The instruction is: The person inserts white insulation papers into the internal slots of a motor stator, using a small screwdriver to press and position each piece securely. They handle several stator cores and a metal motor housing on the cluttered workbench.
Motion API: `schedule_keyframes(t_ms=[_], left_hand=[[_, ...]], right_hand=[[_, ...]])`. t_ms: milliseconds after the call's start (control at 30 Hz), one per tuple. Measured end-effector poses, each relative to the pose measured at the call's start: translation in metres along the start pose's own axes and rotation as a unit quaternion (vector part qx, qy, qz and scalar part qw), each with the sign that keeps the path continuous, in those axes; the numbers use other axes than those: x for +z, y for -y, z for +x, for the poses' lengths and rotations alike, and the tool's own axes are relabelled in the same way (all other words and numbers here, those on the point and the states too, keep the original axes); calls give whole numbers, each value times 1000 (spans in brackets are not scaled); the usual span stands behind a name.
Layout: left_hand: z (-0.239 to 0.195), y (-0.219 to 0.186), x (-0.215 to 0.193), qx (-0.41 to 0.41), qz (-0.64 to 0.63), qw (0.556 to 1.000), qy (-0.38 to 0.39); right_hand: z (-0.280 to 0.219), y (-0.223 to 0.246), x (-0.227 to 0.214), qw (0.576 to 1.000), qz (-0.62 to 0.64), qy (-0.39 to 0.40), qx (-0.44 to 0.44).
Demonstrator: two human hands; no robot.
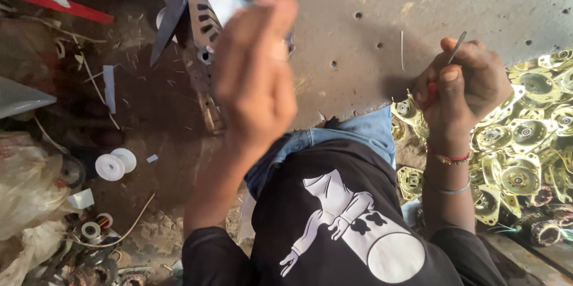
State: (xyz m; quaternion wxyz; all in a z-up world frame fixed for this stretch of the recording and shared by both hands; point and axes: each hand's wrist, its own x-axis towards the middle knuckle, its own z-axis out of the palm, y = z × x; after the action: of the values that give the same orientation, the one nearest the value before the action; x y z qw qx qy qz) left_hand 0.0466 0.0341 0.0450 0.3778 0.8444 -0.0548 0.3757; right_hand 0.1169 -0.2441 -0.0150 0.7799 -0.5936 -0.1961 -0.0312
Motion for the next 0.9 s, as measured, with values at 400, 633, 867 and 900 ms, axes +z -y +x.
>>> schedule_keyframes(t_ms=[400,633,867,900], left_hand=[[24,-7,112,116,250,922,273],[-29,-22,48,83,125,952,267],[-50,-20,20,97,140,953,250],[-49,-18,20,123,154,947,253]], right_hand=[[-4,-2,1,1000,-4,4,-12],[-4,-2,-3,999,-35,27,-10],[14,31,7,906,-368,183,-96],[18,40,11,856,-448,225,-127]])
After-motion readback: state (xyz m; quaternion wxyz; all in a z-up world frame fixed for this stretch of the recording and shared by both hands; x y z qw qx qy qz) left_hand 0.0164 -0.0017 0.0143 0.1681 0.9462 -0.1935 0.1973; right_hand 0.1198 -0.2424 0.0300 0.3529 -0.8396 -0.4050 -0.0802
